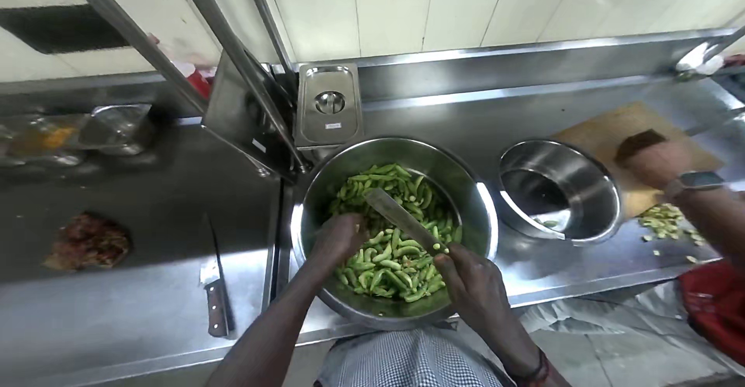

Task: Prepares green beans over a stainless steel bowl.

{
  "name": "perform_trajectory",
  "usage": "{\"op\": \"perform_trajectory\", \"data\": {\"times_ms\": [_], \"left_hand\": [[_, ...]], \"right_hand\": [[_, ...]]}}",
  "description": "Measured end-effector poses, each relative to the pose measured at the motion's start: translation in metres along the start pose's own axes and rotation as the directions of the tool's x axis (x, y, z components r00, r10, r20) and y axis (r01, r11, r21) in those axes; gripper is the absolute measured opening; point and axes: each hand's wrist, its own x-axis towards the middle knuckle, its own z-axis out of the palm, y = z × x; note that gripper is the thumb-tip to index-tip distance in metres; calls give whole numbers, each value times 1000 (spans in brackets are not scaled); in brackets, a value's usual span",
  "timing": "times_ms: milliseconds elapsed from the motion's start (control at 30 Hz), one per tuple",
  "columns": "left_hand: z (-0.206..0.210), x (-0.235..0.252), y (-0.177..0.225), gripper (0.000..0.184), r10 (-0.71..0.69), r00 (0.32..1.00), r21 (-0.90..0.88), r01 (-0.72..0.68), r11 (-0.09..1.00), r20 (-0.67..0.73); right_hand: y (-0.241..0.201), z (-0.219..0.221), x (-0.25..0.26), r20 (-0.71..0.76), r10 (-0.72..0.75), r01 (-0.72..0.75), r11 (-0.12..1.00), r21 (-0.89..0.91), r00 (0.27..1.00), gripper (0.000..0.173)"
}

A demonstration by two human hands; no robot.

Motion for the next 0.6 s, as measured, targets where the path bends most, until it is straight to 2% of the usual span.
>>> {"op": "perform_trajectory", "data": {"times_ms": [33,100,200,267,333,400,500,600], "left_hand": [[4,8,-4,29,-22,999,202,11,979,48],[12,16,-3,27,-74,991,410,23,912,109],[19,17,7,23,-79,985,495,-7,869,153],[20,20,3,25,-48,986,470,-34,882,161],[14,19,-3,33,1,990,337,-48,940,138],[6,4,-1,34,82,993,90,-90,992,87],[-1,-34,15,26,195,981,-301,-182,936,13],[4,-59,32,20,226,973,-465,-219,858,-42]], "right_hand": [[0,-1,1,26,25,-24,1000,-16,999,53],[-1,-2,2,74,73,-70,997,-42,995,48],[1,-2,2,85,102,-96,993,-67,991,52],[1,-2,2,91,109,-104,993,-57,990,53],[2,-5,4,117,136,-137,991,-2,984,50],[4,-6,4,165,170,-188,977,98,971,48],[6,-7,6,240,186,-239,947,214,953,45],[3,-6,8,279,168,-244,933,265,946,41]]}}
